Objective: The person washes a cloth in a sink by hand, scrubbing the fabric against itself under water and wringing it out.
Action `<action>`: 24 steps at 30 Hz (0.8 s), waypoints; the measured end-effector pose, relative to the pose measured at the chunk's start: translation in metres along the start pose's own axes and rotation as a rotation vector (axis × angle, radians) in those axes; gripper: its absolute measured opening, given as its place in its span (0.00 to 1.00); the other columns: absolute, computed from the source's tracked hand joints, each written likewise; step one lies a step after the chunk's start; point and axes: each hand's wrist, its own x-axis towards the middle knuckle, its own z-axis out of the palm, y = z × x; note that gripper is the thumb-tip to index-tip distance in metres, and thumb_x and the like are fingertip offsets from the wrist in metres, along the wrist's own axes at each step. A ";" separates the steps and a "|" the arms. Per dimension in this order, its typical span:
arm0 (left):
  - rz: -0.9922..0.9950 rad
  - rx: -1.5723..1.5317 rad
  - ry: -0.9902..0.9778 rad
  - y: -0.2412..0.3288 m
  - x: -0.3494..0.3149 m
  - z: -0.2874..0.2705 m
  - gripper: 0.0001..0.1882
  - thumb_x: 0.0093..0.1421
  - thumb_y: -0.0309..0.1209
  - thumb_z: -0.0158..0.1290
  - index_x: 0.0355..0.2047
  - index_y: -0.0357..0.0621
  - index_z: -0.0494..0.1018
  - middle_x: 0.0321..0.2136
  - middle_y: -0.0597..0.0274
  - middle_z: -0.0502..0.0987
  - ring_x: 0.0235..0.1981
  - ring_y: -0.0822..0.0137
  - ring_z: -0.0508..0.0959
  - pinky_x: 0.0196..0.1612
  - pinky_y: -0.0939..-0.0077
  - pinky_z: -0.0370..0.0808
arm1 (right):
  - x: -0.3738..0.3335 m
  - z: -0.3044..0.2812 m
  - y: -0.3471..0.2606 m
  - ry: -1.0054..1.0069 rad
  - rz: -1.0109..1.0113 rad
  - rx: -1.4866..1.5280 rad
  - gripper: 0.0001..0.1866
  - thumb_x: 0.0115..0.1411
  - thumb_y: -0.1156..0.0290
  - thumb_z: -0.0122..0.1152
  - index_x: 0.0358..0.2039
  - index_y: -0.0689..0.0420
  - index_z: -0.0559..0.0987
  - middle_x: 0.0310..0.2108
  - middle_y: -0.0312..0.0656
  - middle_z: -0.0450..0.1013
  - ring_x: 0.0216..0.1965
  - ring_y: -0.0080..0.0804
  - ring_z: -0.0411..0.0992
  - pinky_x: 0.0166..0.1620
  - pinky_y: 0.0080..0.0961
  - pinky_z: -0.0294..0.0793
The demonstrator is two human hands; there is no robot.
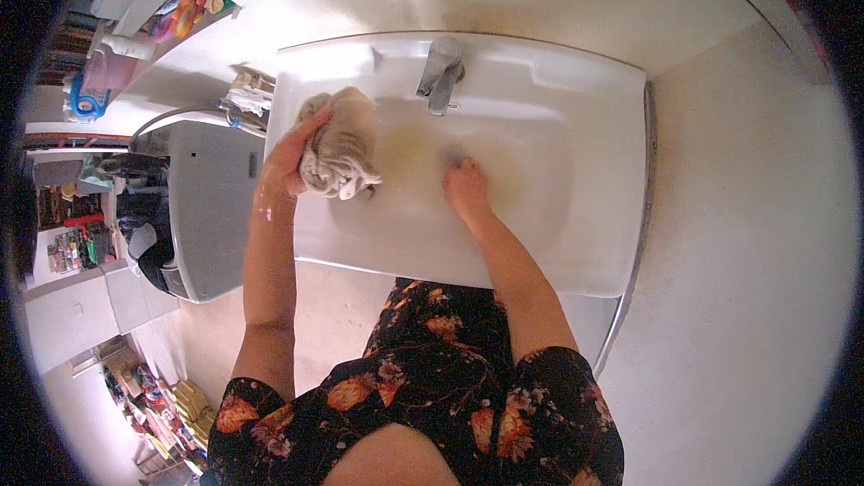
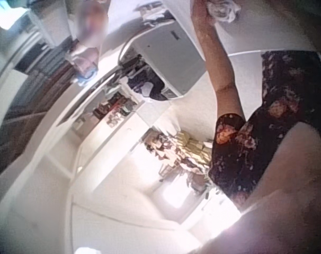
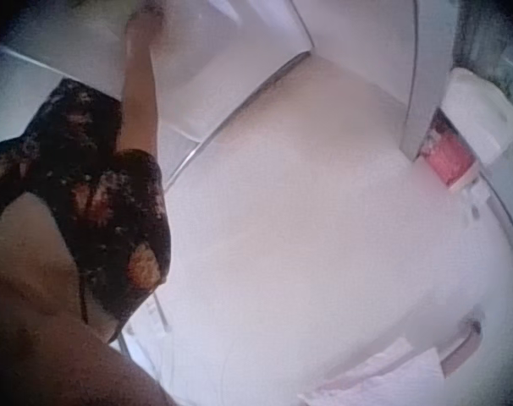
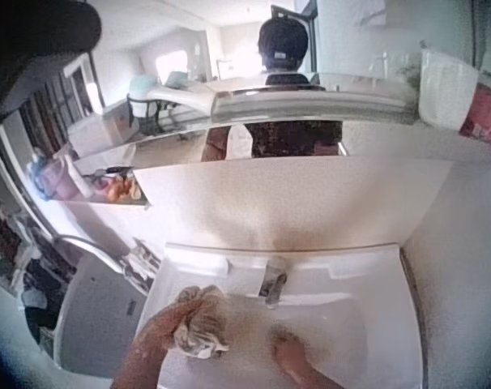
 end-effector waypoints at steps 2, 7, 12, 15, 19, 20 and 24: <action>-0.061 0.046 -0.009 -0.011 0.007 -0.016 0.23 0.60 0.36 0.52 0.48 0.30 0.64 0.40 0.44 0.74 0.38 0.56 0.79 0.38 0.64 0.81 | 0.006 -0.002 -0.001 -0.094 -0.004 -0.033 0.14 0.56 0.64 0.52 0.36 0.59 0.76 0.38 0.55 0.69 0.43 0.50 0.68 0.45 0.43 0.70; -0.147 0.019 0.118 -0.047 0.012 -0.056 0.22 0.52 0.19 0.45 0.48 0.24 0.61 0.40 0.41 0.72 0.40 0.51 0.77 0.44 0.60 0.79 | 0.020 0.003 -0.018 -0.170 0.218 0.687 0.21 0.60 0.55 0.50 0.38 0.63 0.75 0.37 0.54 0.72 0.41 0.46 0.71 0.47 0.39 0.69; -0.183 0.061 0.059 -0.075 0.014 -0.088 0.26 0.47 0.17 0.42 0.49 0.22 0.61 0.43 0.38 0.71 0.43 0.48 0.76 0.47 0.57 0.76 | 0.042 0.029 -0.059 0.298 0.042 0.856 0.22 0.60 0.53 0.47 0.44 0.56 0.75 0.42 0.54 0.73 0.46 0.51 0.70 0.47 0.40 0.69; -0.220 -0.128 0.067 -0.090 0.025 -0.094 0.23 0.55 0.25 0.47 0.51 0.27 0.62 0.45 0.43 0.72 0.45 0.50 0.75 0.49 0.58 0.74 | 0.053 0.027 -0.062 0.217 0.052 0.737 0.21 0.59 0.53 0.49 0.43 0.57 0.74 0.41 0.54 0.72 0.43 0.51 0.71 0.45 0.41 0.69; -0.147 -0.263 0.144 -0.135 0.049 -0.159 0.23 0.63 0.40 0.43 0.52 0.37 0.64 0.48 0.50 0.72 0.45 0.55 0.75 0.50 0.61 0.73 | 0.013 -0.004 -0.156 -0.161 -0.104 0.724 0.17 0.58 0.56 0.50 0.36 0.58 0.73 0.35 0.53 0.72 0.39 0.50 0.71 0.42 0.44 0.69; -0.152 -0.276 0.163 -0.148 0.056 -0.177 0.22 0.64 0.42 0.41 0.51 0.38 0.65 0.48 0.51 0.72 0.45 0.55 0.75 0.49 0.61 0.73 | -0.014 -0.007 -0.184 -0.052 -0.215 0.739 0.16 0.58 0.56 0.50 0.34 0.57 0.73 0.32 0.53 0.72 0.37 0.50 0.71 0.40 0.45 0.68; -0.042 -0.182 0.025 -0.175 0.052 -0.112 0.23 0.63 0.45 0.41 0.49 0.42 0.67 0.47 0.55 0.73 0.45 0.58 0.75 0.50 0.63 0.72 | -0.030 -0.032 -0.182 -0.024 -0.146 0.608 0.14 0.58 0.57 0.49 0.32 0.55 0.72 0.26 0.52 0.72 0.33 0.50 0.72 0.36 0.47 0.68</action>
